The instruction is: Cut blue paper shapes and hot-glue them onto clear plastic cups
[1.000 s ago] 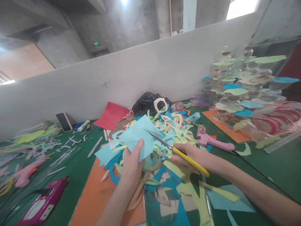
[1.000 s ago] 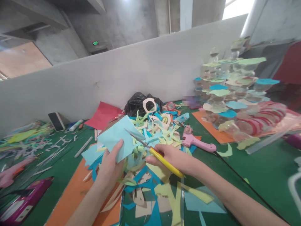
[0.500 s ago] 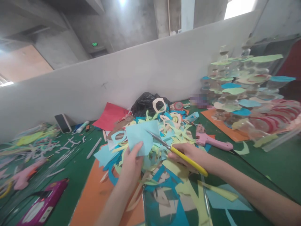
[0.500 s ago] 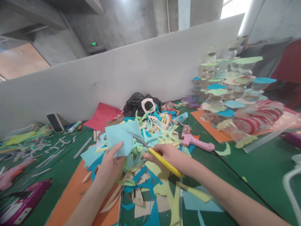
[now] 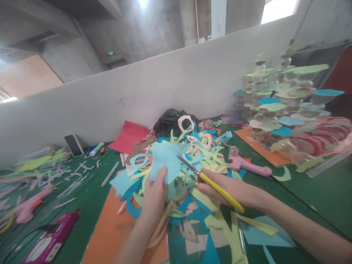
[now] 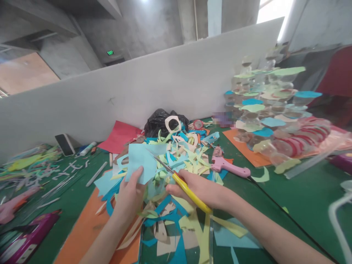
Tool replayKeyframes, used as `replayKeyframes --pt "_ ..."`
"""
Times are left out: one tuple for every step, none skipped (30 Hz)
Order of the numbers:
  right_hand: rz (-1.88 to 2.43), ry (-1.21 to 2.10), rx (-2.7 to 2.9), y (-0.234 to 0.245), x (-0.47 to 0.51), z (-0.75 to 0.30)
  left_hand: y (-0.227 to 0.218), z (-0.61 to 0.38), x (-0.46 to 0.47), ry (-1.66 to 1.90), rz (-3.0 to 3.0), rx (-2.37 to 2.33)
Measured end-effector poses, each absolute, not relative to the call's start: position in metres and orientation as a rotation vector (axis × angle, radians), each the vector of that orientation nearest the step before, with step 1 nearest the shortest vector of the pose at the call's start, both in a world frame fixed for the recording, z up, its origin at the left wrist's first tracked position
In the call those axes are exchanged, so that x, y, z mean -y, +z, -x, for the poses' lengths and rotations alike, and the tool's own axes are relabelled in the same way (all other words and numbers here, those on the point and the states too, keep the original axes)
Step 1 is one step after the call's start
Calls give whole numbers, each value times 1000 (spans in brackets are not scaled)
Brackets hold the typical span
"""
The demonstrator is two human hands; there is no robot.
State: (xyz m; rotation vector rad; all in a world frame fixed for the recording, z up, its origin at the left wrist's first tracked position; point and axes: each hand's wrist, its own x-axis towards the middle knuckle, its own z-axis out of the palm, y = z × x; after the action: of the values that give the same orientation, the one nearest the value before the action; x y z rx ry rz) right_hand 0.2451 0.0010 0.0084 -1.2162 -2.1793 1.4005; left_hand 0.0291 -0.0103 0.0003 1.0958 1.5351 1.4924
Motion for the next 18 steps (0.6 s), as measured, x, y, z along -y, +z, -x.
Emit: replayKeyframes --pt "1235 1399 2172 9 0 -245 3 -30 11 1478 -1070 -1555" --pt "1247 1393 2163 8 0 -245 5 -31 12 1464 -1042 -1567" --pt "1242 1385 2157 7 0 -244 7 -32 12 1453 -1021 -1570" --pt "1227 1376 2153 6 -1 -244 9 -32 12 1444 -1013 -1571" --pt "1211 1372 2147 4 -2 -244 10 -33 13 1441 -1013 -1573" --pt "1201 1369 2141 2 -2 -244 12 -33 13 1442 -1017 -1579" --pt "1199 1369 2133 0 -3 -244 12 -33 13 1443 -1016 -1588" --pt "1204 1366 2126 -1 -4 -244 13 -33 13 1451 -1010 -1592" --pt "1211 1359 2120 -3 -5 -244 13 -33 13 1462 -1002 -1586" --pt "1218 1341 2114 -4 -5 -244 12 -32 13 1473 -995 -1568" --pt "1221 1319 2111 -5 -6 -243 11 -31 12 1487 -988 -1545" --pt "1225 1294 2108 -6 -7 -242 10 -31 12 1499 -982 -1523" --pt "1230 1271 2105 -8 -8 -241 7 -30 11 1509 -975 -1506" --pt "1238 1251 2097 -9 -9 -240 5 -29 10 1520 -963 -1492" --pt "1244 1241 2086 -10 -9 -239 2 -28 8 1533 -946 -1475" --pt "1248 1238 2073 -11 -10 -238 -1 -27 7 1551 -923 -1454" --pt "1248 1239 2059 -13 -11 -236 -4 -26 6 1567 -897 -1425" --pt "1246 1239 2044 -14 -12 -235 -6 -26 5 1583 -869 -1387"
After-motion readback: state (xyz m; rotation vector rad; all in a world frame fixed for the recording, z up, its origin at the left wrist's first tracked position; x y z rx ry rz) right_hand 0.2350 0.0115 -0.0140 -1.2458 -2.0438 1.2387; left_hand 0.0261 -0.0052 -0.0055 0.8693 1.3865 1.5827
